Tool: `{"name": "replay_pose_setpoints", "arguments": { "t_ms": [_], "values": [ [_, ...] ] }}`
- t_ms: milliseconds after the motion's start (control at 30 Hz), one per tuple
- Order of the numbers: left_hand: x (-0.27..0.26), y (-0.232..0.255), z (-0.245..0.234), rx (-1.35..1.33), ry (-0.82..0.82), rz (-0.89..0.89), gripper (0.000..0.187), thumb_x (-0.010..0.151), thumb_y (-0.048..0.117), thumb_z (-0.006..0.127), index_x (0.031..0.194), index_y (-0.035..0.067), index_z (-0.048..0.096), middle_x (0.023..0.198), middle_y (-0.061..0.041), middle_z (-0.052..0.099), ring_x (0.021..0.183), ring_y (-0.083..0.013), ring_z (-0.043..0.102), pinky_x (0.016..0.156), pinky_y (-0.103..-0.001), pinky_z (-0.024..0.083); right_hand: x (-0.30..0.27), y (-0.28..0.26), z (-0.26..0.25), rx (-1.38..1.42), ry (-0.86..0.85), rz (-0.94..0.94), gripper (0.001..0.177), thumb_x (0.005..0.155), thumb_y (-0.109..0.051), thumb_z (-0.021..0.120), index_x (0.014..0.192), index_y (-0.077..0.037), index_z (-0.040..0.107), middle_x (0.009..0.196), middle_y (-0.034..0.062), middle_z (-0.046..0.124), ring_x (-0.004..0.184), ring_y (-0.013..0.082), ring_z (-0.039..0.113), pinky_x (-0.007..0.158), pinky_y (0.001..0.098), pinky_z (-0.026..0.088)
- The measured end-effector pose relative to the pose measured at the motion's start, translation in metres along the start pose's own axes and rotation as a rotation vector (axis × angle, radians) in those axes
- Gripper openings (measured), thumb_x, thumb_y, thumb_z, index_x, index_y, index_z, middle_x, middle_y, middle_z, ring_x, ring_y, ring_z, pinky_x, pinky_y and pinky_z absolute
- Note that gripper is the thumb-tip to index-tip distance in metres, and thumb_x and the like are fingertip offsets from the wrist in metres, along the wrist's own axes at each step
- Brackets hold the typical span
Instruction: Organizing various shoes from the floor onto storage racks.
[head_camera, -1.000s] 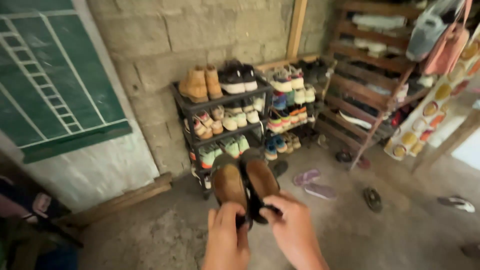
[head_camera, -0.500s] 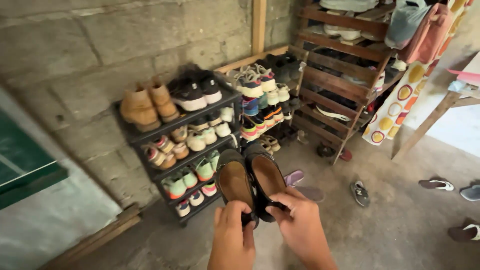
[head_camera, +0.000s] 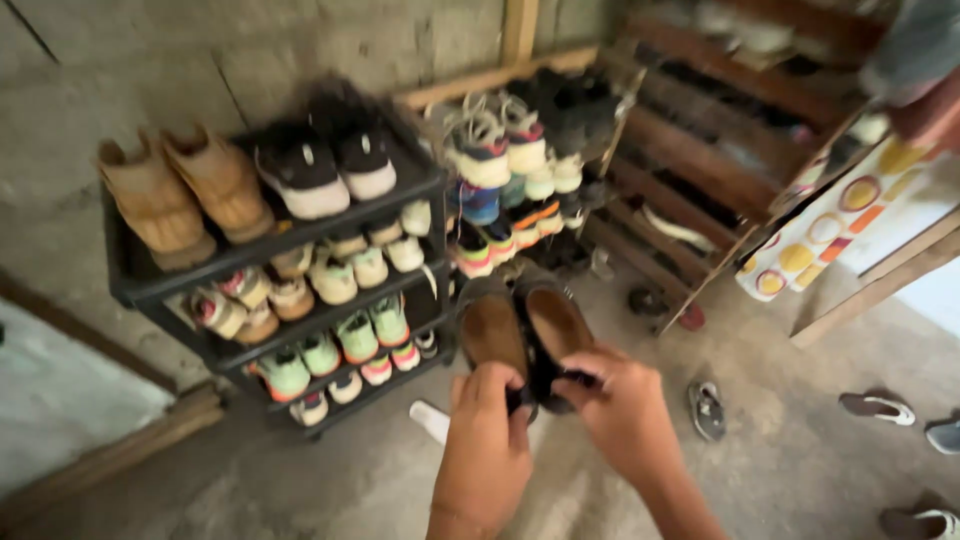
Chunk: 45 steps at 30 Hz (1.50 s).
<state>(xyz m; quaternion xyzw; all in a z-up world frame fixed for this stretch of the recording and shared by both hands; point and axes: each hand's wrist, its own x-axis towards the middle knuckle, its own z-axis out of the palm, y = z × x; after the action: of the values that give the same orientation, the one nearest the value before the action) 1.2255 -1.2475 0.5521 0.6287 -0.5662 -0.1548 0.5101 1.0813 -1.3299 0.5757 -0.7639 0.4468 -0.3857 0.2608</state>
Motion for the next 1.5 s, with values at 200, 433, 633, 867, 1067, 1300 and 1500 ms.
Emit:
{"name": "replay_pose_setpoints", "arguments": {
  "t_ms": [200, 433, 633, 867, 1067, 1300, 1500],
  "values": [
    [0.019, -0.018, 0.015, -0.009, -0.031, -0.114, 0.03, 0.079, -0.007, 0.066, 0.104, 0.003, 0.054, 0.105, -0.014, 0.062, 0.104, -0.0379, 0.053, 0.087, -0.046, 0.045, 0.019, 0.019, 0.018, 0.015, -0.104, 0.21, 0.026, 0.072, -0.003, 0.079, 0.098, -0.002, 0.077, 0.088, 0.0117, 0.077, 0.071, 0.0214, 0.077, 0.064, 0.0312, 0.058],
    [0.01, -0.046, 0.03, 0.004, -0.09, -0.15, 0.034, 0.076, -0.008, 0.067, 0.105, 0.003, 0.054, 0.106, -0.016, 0.061, 0.106, -0.0397, 0.052, 0.09, -0.048, 0.043, 0.026, 0.049, 0.037, -0.09, -0.191, 0.338, 0.033, 0.066, -0.008, 0.083, 0.098, -0.004, 0.078, 0.087, 0.015, 0.078, 0.077, 0.026, 0.078, 0.071, 0.0345, 0.058],
    [-0.011, -0.059, 0.052, -0.003, -0.191, -0.244, 0.035, 0.077, -0.006, 0.07, 0.105, 0.004, 0.051, 0.107, -0.017, 0.059, 0.106, -0.0396, 0.052, 0.09, -0.048, 0.042, 0.01, 0.074, 0.038, -0.108, -0.296, 0.456, 0.031, 0.064, -0.009, 0.084, 0.095, -0.008, 0.08, 0.087, 0.0161, 0.078, 0.081, 0.0312, 0.077, 0.075, 0.036, 0.058],
    [-0.021, -0.085, 0.065, 0.016, -0.191, -0.257, 0.049, 0.066, -0.01, 0.07, 0.109, 0.004, 0.051, 0.111, -0.019, 0.057, 0.109, -0.0422, 0.051, 0.091, -0.047, 0.045, 0.01, 0.098, 0.048, -0.11, -0.365, 0.394, 0.027, 0.064, -0.01, 0.083, 0.091, -0.007, 0.079, 0.086, 0.017, 0.076, 0.081, 0.0335, 0.075, 0.074, 0.0382, 0.057],
    [-0.037, -0.179, 0.076, 0.104, -0.21, -0.318, 0.053, 0.064, -0.008, 0.074, 0.109, 0.007, 0.052, 0.108, -0.016, 0.058, 0.103, -0.042, 0.053, 0.085, -0.049, 0.045, 0.013, 0.138, 0.104, -0.037, -0.333, 0.313, 0.028, 0.065, -0.008, 0.084, 0.091, -0.006, 0.075, 0.088, 0.0165, 0.074, 0.084, 0.0347, 0.073, 0.074, 0.0398, 0.057],
    [-0.003, -0.387, 0.126, 0.215, -0.2, -0.294, 0.044, 0.062, 0.004, 0.075, 0.101, 0.013, 0.058, 0.095, -0.012, 0.06, 0.087, -0.0364, 0.055, 0.072, -0.046, 0.049, 0.052, 0.242, 0.229, 0.044, -0.252, 0.357, 0.037, 0.059, -0.001, 0.084, 0.094, -0.007, 0.072, 0.093, 0.0139, 0.075, 0.084, 0.0337, 0.075, 0.073, 0.0403, 0.058],
    [0.016, -0.528, 0.15, 0.34, -0.118, -0.234, 0.044, 0.06, 0.008, 0.076, 0.1, 0.012, 0.058, 0.094, -0.014, 0.06, 0.085, -0.0372, 0.054, 0.074, -0.049, 0.045, 0.111, 0.323, 0.308, 0.044, -0.321, 0.3, 0.028, 0.063, 0.004, 0.078, 0.089, -0.007, 0.072, 0.093, 0.0095, 0.073, 0.086, 0.0328, 0.075, 0.072, 0.0385, 0.058]
  ]
}}
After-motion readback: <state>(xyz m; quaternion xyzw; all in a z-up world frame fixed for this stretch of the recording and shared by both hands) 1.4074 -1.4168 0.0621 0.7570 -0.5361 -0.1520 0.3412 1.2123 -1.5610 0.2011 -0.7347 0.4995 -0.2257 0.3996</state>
